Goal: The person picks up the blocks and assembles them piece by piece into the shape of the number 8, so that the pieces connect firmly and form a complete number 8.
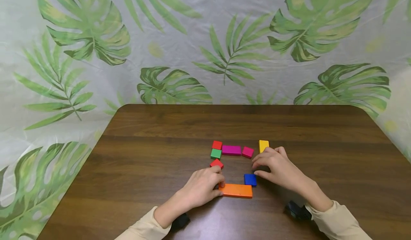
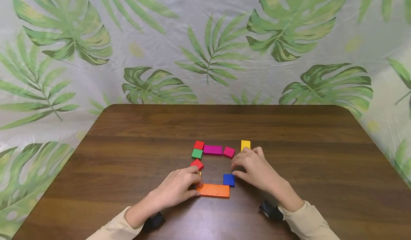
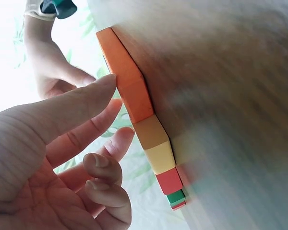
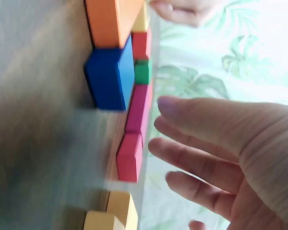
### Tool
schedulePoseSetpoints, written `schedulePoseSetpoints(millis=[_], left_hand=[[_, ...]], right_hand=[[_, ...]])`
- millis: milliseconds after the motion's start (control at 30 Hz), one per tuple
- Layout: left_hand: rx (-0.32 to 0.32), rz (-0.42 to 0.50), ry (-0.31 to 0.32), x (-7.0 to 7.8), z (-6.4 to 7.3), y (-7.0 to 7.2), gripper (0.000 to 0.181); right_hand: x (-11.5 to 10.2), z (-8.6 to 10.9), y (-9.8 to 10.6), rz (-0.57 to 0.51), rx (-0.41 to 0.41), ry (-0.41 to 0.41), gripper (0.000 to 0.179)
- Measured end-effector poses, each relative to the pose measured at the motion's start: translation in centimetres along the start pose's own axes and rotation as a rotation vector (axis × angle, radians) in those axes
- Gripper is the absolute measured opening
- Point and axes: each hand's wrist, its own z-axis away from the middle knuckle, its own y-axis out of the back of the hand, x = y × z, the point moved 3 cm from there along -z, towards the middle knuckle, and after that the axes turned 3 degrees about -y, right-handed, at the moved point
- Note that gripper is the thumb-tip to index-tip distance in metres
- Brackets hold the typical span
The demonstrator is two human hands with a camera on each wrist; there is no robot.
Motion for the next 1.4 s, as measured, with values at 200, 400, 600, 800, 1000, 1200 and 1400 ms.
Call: schedulePoseSetpoints(millis=[200,400,600,800,1000,1200,1400], left_hand=[[-0.014,-0.001,0.009,-0.1,-0.2,-0.2,0.013],[-0.006,-0.011,0.01,0.0,-0.1,-0.2,0.014],[-0.012,-0.021,0.016,-0.1,0.0,-0.2,0.013],[-0.015,-0.022,0.014,0.0,-0.1,-0.1,0.012],[-0.031,-0.014,0.023,0.1,-0.1,-0.1,0.012],[-0.033,-0.025,0.022,0.1,-0.1,0.0,0.012],[-0.029,-0.028,0.023,0.0,0.0,-0.2,0.012]], right_hand=[[1.8,-1.0,0.0,-0.005,0.076,-0.058,0.013],[3.1,-2.0,-0.3,-0.009,0.072,-0.152,0.011],[3.3,-3.1,-1.0,-0.047,0.048,-0.2,0.01],[3.3,-3.4,-1.6,-0.017,0.029,-0.223,0.013],[3.2,-3.4,-2.0,0.009,0.039,-0.225,0.012],[2.6,-3.1,-1.9,0.024,0.016,-0.251,0.012],[1.9,-2.6,-2.1,0.024,0.01,-0.249,0.012]])
